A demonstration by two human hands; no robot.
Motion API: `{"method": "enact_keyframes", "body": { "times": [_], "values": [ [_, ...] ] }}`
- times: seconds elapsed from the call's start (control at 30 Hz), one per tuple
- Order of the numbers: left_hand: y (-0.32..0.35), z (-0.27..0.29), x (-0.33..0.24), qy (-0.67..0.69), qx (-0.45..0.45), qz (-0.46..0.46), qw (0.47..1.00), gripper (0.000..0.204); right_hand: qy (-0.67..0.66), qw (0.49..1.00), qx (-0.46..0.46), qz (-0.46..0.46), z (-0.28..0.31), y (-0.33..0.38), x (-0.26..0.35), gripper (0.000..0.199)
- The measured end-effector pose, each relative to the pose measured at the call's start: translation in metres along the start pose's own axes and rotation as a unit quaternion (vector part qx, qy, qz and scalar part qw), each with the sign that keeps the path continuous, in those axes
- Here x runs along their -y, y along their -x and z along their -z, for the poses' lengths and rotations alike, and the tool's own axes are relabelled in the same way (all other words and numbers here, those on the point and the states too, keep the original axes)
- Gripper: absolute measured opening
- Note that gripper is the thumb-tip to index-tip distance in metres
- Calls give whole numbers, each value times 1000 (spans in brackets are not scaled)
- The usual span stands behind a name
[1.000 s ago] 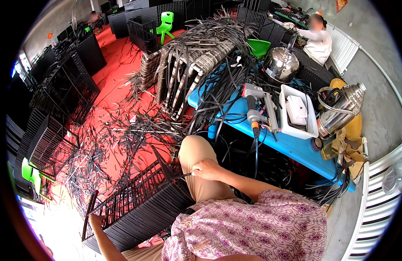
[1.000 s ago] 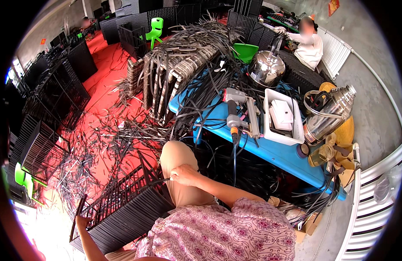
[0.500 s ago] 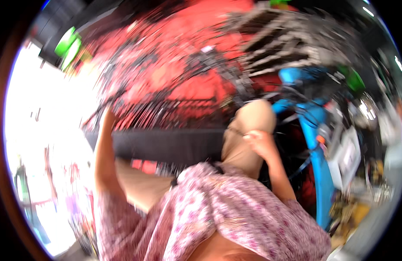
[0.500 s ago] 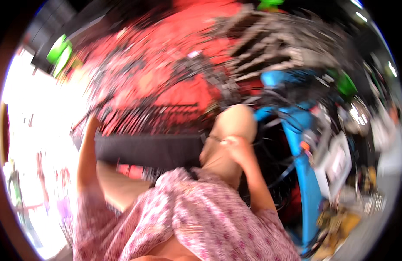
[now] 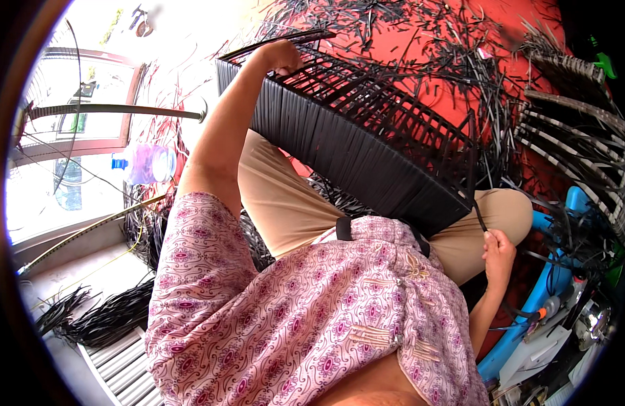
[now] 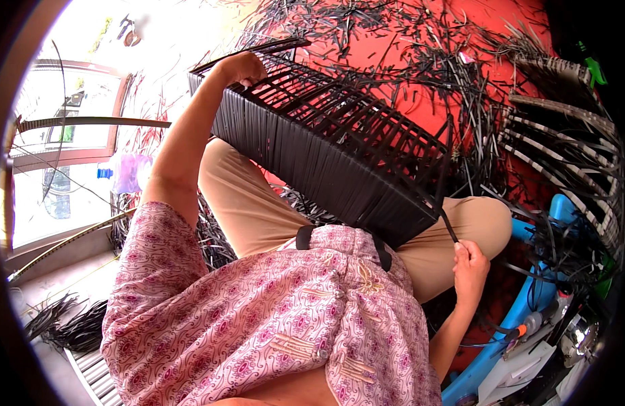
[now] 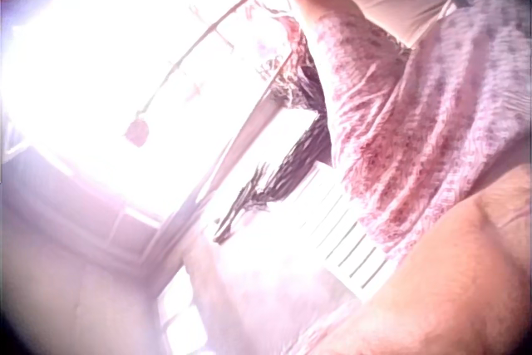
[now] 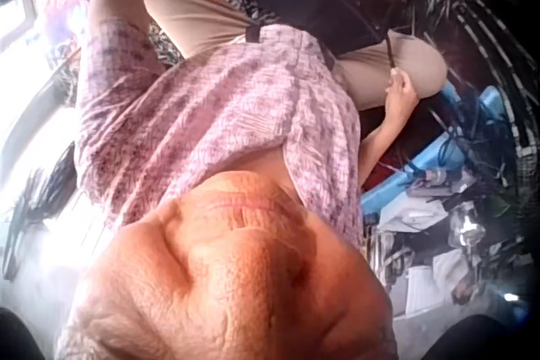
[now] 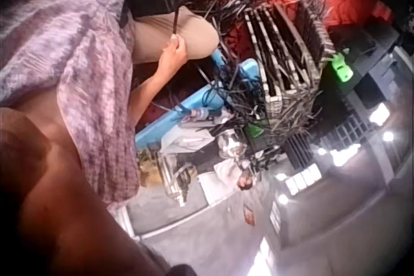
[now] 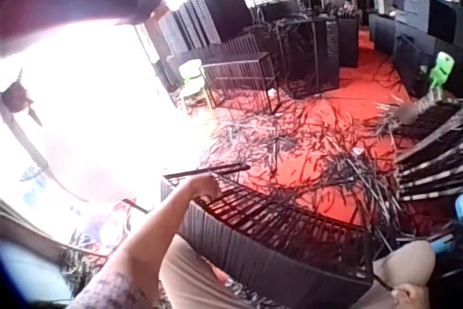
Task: The person weaves black plastic strips into a metal chair frame to create a seat. They repeatedly thread the strips through the frame, pull them tight, and adjust the weave pattern while sitting on the floor.
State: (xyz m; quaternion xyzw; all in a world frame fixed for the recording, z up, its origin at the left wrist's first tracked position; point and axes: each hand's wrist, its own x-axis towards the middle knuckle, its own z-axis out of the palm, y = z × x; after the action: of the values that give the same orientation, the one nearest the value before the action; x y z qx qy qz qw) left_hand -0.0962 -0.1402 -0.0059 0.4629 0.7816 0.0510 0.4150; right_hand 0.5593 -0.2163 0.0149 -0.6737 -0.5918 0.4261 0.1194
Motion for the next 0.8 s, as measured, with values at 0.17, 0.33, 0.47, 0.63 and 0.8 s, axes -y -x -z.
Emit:
{"method": "enact_keyframes", "body": {
  "times": [0.17,0.33,0.47,0.63,0.8],
  "values": [
    [-13,26,19,-240,13,-69,968,4,-54,998,32,-6,-5,-10,16,24],
    [-17,27,34,-295,-1,-180,938,18,-74,996,50,-5,-10,-23,21,24],
    [-18,26,36,-355,-21,-146,923,23,-74,995,63,-20,-10,-28,19,23],
    [-18,25,22,-366,14,-82,927,23,-77,994,72,-36,-12,-28,20,22],
    [-17,17,20,-184,-55,42,981,26,-74,994,75,-30,-13,-29,18,22]
  ]
}}
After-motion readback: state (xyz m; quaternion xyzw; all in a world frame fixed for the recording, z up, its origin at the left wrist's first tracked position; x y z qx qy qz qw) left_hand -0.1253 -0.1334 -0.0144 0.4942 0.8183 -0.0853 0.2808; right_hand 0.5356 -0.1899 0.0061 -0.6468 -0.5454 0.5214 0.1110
